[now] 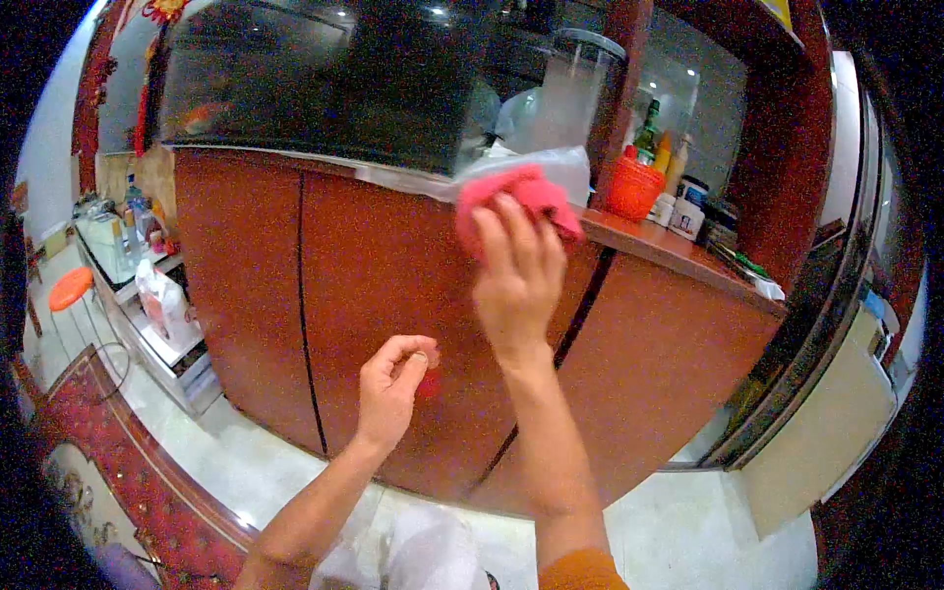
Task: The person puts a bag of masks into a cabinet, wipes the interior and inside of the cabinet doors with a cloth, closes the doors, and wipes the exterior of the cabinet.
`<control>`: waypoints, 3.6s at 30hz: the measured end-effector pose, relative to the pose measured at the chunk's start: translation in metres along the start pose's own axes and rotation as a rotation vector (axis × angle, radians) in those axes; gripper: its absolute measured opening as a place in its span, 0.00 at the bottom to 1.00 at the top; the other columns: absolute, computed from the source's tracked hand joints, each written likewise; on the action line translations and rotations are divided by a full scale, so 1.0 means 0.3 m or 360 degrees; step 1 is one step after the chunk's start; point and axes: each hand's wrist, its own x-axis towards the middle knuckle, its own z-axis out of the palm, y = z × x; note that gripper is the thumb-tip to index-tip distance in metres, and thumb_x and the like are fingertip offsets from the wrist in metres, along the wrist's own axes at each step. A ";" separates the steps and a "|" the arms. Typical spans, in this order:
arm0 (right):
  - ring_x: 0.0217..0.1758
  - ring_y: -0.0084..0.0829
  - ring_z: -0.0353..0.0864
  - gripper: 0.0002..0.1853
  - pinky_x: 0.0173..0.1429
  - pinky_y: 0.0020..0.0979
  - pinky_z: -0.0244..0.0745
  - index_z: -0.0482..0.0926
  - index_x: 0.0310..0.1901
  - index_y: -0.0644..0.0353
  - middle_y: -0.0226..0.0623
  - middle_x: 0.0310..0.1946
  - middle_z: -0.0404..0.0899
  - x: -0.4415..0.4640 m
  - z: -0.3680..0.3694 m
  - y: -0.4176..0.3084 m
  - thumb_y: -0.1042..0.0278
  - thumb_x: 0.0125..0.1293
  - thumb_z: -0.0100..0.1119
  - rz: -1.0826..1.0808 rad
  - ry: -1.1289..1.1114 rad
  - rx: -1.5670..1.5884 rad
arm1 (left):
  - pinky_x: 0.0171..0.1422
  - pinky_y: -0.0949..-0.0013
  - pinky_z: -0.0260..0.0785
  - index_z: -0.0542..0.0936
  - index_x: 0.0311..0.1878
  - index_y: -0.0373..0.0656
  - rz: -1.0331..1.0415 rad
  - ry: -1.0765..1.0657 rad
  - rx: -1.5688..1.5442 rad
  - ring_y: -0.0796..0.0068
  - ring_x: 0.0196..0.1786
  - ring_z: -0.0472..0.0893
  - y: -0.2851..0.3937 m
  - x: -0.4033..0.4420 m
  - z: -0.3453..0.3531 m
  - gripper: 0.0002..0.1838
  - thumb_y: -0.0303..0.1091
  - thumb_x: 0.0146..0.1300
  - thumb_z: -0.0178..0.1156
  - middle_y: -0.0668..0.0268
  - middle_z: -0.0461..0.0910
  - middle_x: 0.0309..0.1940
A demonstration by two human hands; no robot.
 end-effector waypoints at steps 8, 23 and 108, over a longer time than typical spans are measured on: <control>0.68 0.43 0.65 0.22 0.73 0.40 0.57 0.74 0.59 0.61 0.44 0.62 0.68 -0.118 -0.145 -0.076 0.75 0.63 0.63 0.1218 0.0113 0.0884 | 0.61 0.72 0.70 0.75 0.61 0.38 0.0171 -0.0084 -0.0025 0.72 0.57 0.78 -0.009 -0.017 -0.030 0.17 0.28 0.70 0.56 0.61 0.79 0.52; 0.64 0.47 0.72 0.15 0.69 0.41 0.66 0.77 0.51 0.62 0.46 0.57 0.75 -0.140 0.037 -0.384 0.73 0.63 0.60 0.0584 -0.0666 0.1458 | 0.71 0.64 0.61 0.66 0.68 0.37 0.0983 0.0762 0.0690 0.62 0.67 0.71 0.088 0.341 -0.298 0.28 0.33 0.68 0.60 0.55 0.71 0.65; 0.76 0.38 0.56 0.36 0.77 0.39 0.51 0.55 0.73 0.57 0.42 0.73 0.57 -0.768 -0.068 -0.722 0.50 0.71 0.56 0.2267 -0.1093 0.2811 | 0.53 0.67 0.74 0.76 0.59 0.39 -0.0368 0.0319 0.0691 0.66 0.48 0.82 -0.401 -0.254 -0.507 0.22 0.26 0.59 0.59 0.58 0.82 0.47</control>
